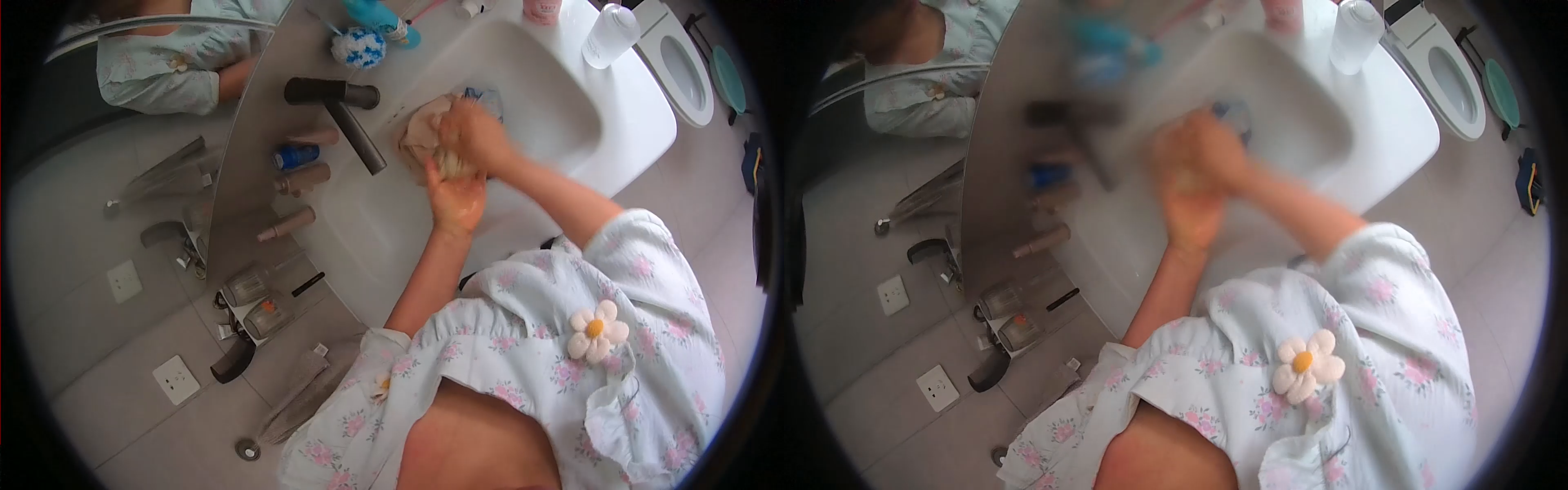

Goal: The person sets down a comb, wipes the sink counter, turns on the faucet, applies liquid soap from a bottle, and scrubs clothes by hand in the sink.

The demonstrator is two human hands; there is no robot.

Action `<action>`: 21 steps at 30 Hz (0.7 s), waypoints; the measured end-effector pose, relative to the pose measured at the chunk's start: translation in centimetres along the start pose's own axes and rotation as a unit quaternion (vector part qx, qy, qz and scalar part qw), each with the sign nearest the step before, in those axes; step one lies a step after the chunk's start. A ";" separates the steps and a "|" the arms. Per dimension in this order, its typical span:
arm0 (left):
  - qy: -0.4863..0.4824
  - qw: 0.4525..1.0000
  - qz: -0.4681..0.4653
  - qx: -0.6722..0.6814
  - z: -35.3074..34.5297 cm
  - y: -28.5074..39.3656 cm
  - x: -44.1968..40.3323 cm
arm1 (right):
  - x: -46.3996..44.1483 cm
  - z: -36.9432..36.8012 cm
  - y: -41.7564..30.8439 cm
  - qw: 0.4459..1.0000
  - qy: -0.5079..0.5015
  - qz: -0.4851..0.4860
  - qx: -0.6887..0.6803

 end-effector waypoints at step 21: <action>-0.035 0.999 0.030 -0.004 2.1 -0.1 0.3 | 0.5 -4.5 -2.4 0.948 -0.192 0.192 0.165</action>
Point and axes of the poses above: each hand's wrist, its own x-axis away from the middle knuckle, its own z-axis out of the back of the hand, y = z × x, the point moved 10 cm from there along -x, towards the middle knuckle, and after that the axes turned 4 degrees about z, right-handed, at the moved point
